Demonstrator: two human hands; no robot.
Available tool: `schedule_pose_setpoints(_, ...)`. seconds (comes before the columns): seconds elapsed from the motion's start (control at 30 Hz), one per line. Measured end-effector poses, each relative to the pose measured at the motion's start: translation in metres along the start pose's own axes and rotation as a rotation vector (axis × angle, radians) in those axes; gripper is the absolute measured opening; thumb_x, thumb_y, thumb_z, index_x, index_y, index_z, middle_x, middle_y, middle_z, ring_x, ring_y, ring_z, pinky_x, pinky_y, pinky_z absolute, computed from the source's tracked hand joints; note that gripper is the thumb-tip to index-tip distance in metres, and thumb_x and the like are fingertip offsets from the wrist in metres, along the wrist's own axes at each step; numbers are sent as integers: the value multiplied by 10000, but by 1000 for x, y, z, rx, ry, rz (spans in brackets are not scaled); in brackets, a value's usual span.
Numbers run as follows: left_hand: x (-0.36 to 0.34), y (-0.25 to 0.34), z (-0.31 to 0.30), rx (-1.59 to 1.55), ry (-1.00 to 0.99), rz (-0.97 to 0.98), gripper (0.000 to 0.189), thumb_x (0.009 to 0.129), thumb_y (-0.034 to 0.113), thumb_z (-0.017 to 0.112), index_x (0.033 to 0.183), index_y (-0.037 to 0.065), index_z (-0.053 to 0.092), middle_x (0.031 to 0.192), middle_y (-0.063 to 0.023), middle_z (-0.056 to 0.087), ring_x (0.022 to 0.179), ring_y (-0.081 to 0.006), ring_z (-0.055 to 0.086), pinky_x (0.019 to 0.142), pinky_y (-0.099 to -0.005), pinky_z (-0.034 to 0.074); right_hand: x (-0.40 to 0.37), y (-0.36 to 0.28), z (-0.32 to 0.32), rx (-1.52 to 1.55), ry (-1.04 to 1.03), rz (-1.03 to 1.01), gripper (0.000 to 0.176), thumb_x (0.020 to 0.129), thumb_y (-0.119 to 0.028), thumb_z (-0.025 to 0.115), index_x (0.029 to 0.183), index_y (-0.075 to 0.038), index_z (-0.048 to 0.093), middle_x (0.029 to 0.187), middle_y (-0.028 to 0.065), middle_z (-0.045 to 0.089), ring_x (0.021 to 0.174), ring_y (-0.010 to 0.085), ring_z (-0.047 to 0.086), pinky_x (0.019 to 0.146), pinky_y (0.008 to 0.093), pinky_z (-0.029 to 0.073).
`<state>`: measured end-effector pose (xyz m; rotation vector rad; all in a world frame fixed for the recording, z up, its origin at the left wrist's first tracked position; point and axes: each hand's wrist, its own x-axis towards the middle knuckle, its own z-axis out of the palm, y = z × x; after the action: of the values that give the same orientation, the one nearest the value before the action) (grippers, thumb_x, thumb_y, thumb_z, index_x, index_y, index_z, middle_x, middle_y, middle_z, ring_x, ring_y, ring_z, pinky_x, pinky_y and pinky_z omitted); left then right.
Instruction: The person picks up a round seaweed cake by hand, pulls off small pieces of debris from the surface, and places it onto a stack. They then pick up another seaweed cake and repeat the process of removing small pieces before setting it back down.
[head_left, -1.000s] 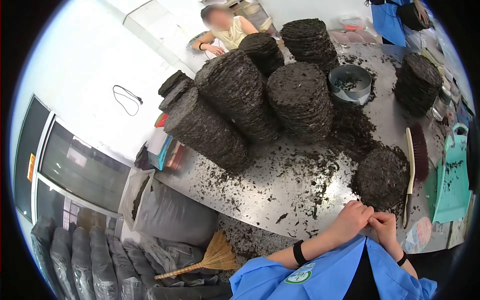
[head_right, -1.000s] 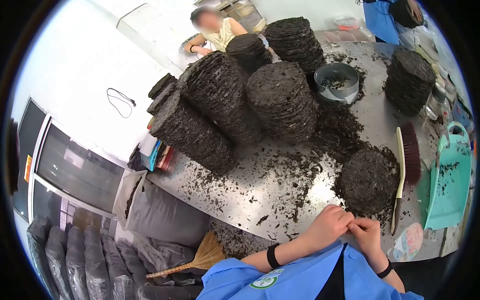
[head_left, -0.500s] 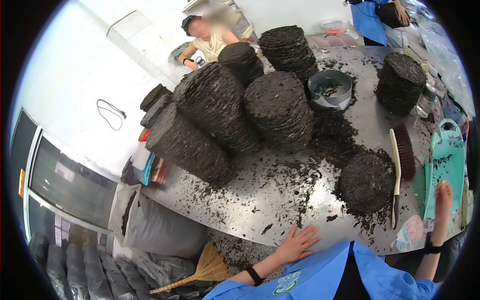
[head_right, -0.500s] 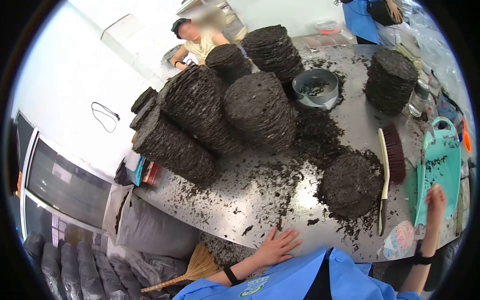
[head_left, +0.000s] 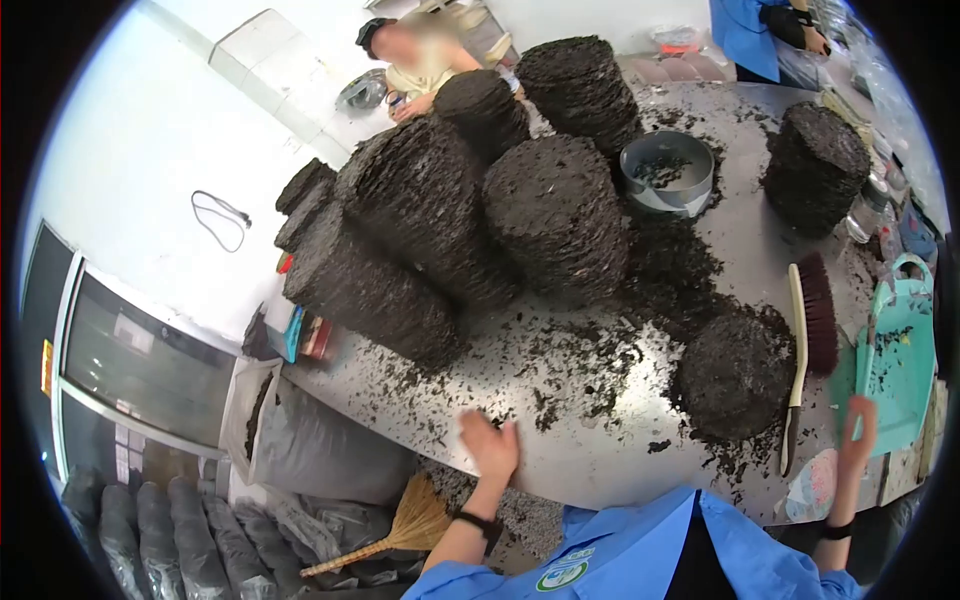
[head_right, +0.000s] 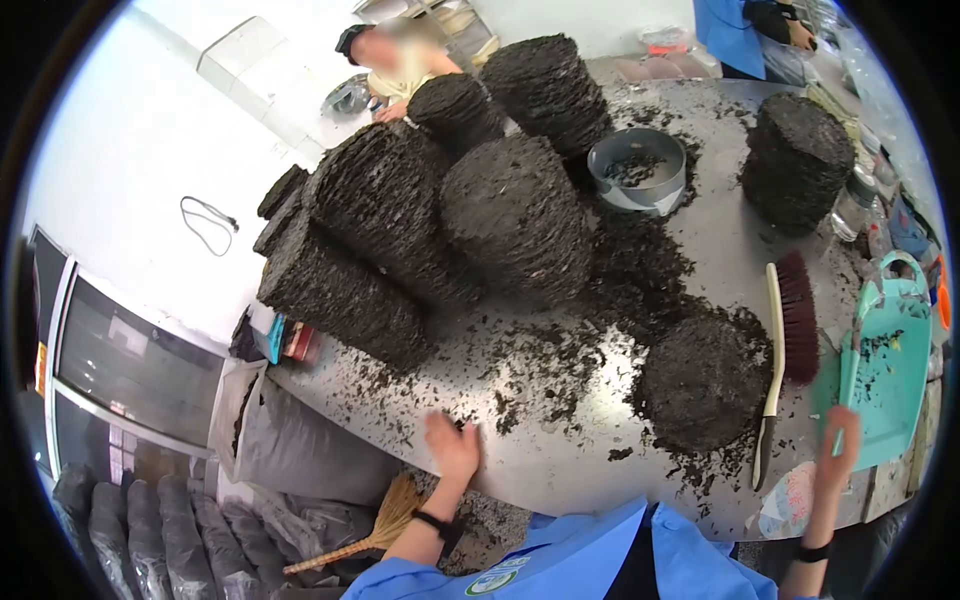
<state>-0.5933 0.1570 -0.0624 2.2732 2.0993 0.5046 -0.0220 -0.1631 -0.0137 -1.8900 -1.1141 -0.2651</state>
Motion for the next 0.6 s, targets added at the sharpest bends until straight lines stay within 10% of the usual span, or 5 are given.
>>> schedule_pose_setpoints(0.07, 27, 58, 4, -91, -146, 33, 816, 923, 423, 520, 1440, -128, 213, 1507, -337, 203, 1436, -439, 136, 1157, -544, 90, 5, -113, 34, -20, -152, -102, 189, 745, 51, 633, 917, -24, 607, 943, 121, 605, 930, 305, 592, 853, 401, 468)
schedule_pose_setpoints(0.27, 72, 221, -5, -700, -547, 744, 709, 932, 343, 566, 1495, 65, 237, 1559, -187, 218, 1427, -358, 244, 1153, -436, 234, -1, -174, 77, 297, -349, -452, 224, 643, 50, 669, 837, -55, 626, 883, 95, 616, 871, 307, 600, 761, 413, 476)
schedule_pose_setpoints(0.43, 161, 134, 5, -680, 41, 213, 143, 831, 194, 708, 872, 57, 715, 823, -112, 682, 738, -238, 655, 691, -326, 515, -44, -141, 61, 307, -326, -117, 166, 691, 69, 638, 817, -38, 618, 791, 116, 581, 786, 300, 575, 704, 396, 454)
schedule_pose_setpoints(0.6, 216, 14, 40, -451, 132, -152, 212, 812, 269, 755, 933, 95, 751, 952, -129, 664, 850, -303, 639, 800, -408, 529, -57, -136, 59, 291, -237, 233, 109, 732, 53, 605, 808, -25, 611, 764, 120, 559, 754, 295, 537, 688, 387, 421)
